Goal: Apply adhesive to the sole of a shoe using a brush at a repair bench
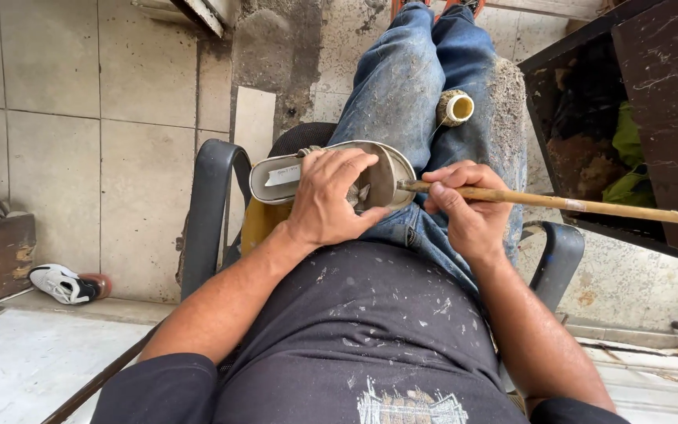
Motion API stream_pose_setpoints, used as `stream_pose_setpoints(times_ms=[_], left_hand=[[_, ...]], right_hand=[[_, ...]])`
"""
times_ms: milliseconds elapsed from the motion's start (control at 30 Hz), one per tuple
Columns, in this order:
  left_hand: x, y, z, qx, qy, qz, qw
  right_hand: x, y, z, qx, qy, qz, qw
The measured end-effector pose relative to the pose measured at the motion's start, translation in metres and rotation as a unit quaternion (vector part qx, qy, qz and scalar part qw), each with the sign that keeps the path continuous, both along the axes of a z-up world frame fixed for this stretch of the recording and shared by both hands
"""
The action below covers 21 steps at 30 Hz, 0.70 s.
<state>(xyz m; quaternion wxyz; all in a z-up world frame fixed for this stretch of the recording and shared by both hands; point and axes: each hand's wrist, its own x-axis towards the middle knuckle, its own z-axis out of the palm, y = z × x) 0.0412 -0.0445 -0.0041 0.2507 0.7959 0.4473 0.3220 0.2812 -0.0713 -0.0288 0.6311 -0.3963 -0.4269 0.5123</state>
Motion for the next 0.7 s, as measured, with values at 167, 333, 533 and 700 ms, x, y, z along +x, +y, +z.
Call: stream_pose_setpoints(times_ms=[167, 333, 533, 700], left_hand=[[-0.004, 0.005, 0.003, -0.034, -0.064, -0.008, 0.997], [-0.024, 0.003, -0.023, -0.143, -0.187, 0.002, 0.972], [-0.029, -0.003, -0.038, -0.227, -0.271, -0.016, 0.936], [-0.027, -0.011, -0.051, -0.228, -0.292, 0.016, 0.929]], right_hand=[[-0.002, 0.001, -0.003, 0.015, 0.016, -0.031, 0.999], [-0.013, -0.003, 0.011, 0.034, 0.023, -0.019, 0.999], [-0.018, 0.024, 0.011, 0.122, -0.088, 0.015, 0.988], [-0.011, 0.021, 0.009, 0.131, -0.128, 0.042, 0.982]])
